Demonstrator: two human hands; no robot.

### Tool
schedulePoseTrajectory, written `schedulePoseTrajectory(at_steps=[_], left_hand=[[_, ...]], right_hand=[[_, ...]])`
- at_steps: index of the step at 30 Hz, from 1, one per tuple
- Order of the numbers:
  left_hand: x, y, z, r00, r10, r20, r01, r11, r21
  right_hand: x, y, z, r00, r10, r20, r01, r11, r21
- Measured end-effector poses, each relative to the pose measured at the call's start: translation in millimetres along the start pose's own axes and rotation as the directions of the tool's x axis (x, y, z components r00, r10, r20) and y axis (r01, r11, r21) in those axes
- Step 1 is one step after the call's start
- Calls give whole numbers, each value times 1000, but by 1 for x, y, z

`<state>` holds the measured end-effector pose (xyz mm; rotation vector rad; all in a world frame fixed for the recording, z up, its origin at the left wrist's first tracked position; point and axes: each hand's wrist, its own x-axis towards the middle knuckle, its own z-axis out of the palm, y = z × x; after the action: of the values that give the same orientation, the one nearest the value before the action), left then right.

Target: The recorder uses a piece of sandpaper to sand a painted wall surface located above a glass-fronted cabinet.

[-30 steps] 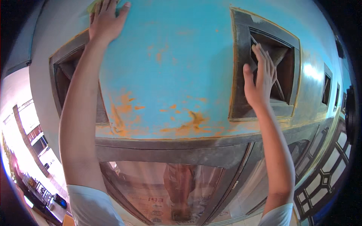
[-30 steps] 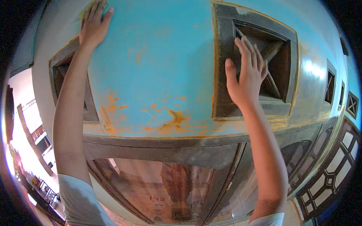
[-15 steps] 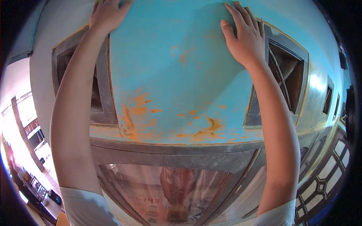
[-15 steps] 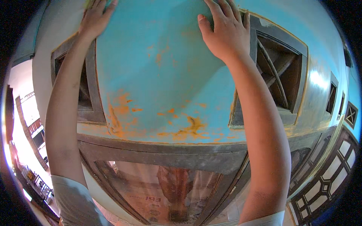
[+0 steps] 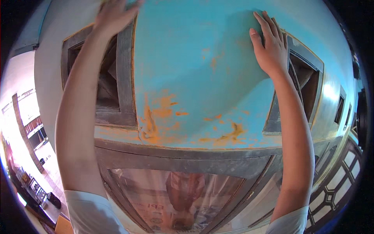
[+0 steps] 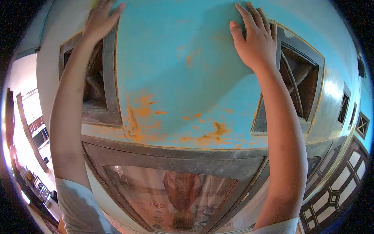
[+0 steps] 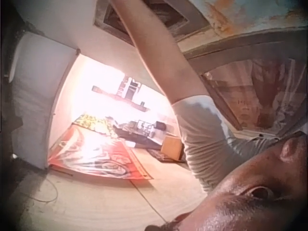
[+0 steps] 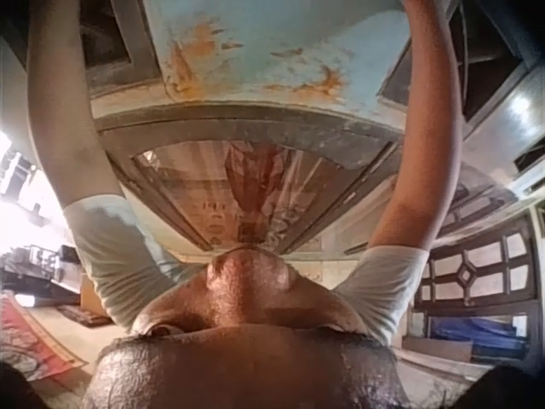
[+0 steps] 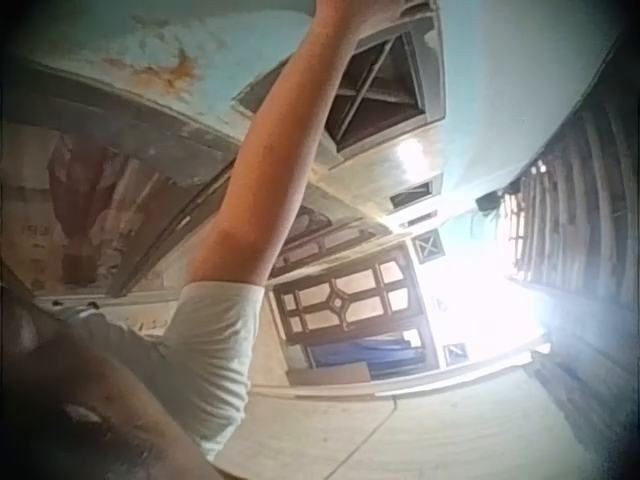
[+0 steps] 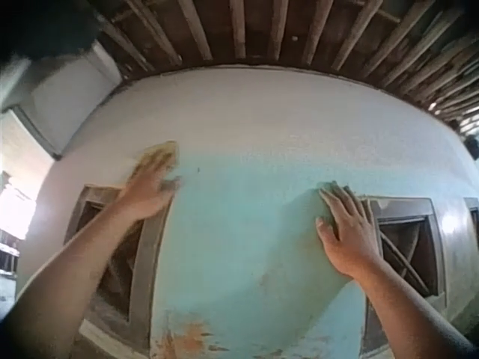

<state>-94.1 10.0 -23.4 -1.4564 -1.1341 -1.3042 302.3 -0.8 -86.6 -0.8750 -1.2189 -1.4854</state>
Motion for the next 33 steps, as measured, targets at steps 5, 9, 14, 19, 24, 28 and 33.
schedulePoseTrajectory(at_steps=[5, 9, 14, 19, 24, 28, 33], left_hand=[[-18, -7, -10, 992, -113, 51, 110, 992, 58], [-62, 51, 13, 932, 357, -62, -357, 934, 3], [-58, 68, -17, 882, 209, 421, -318, 925, 206], [-77, 39, 20, 960, 280, 2, -279, 956, 94], [-223, 76, 31, 815, 571, 100, -524, 800, -290], [-234, 48, 25, 840, 533, 101, -511, 840, -186], [-258, 53, 21, 932, 342, 124, -320, 932, -169]], right_hand=[[0, -7, 1, 1000, 7, 12, -7, 1000, 6], [-5, 6, 4, 999, -6, -39, 7, 1000, 27], [-12, 9, 6, 1000, 16, -6, -16, 999, -29], [-13, 0, 2, 1000, 22, 13, -21, 998, -51], [-26, 5, -2, 999, 40, 34, -39, 999, -33], [-27, 4, -2, 999, 31, 28, -31, 999, -27], [-32, 3, -9, 998, 50, 36, -48, 998, -37]])
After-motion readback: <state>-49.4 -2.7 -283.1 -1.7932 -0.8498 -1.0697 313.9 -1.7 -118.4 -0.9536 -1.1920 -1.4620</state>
